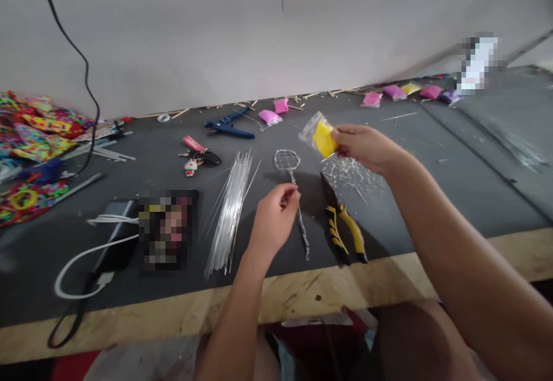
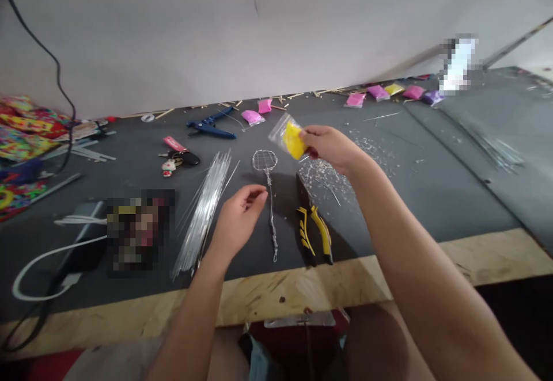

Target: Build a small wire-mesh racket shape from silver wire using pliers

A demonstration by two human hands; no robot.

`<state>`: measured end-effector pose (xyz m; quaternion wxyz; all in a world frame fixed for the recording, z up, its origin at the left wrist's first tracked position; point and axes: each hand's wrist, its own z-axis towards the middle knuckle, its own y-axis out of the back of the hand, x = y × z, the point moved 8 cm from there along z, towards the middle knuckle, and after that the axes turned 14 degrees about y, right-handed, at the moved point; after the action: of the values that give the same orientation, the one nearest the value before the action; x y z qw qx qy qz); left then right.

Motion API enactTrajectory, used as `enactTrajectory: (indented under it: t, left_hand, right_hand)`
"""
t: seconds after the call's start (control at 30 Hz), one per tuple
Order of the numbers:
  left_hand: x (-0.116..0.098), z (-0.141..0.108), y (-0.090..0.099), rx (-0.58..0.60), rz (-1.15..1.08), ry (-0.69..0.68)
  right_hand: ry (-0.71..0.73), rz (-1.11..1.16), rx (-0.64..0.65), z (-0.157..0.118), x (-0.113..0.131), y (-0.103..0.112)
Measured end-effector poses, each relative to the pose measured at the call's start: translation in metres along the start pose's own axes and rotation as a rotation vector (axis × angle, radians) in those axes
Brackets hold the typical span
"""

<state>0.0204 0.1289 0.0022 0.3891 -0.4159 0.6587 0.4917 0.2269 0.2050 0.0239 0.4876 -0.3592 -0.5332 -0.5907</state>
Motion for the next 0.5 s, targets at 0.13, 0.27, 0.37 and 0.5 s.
enactTrajectory:
  t: [0.13, 0.27, 0.37, 0.5]
  left_hand:
    - [0.009, 0.002, -0.007, 0.099, -0.507, 0.145]
    - [0.003, -0.006, -0.024, 0.309, -0.691, 0.219]
    - [0.002, -0.011, -0.03, 0.358, -0.674, 0.236]
    - [0.007, -0.009, -0.026, 0.245, -0.649, 0.223]
  right_hand:
    - [-0.122, 0.244, 0.165, -0.052, 0.006, -0.024]
    - [-0.129, 0.26, 0.19, -0.074, 0.006, -0.04]
    - [-0.089, 0.241, 0.102, -0.076, 0.006, -0.042]
    - [-0.02, 0.198, -0.048, -0.077, 0.005, -0.036]
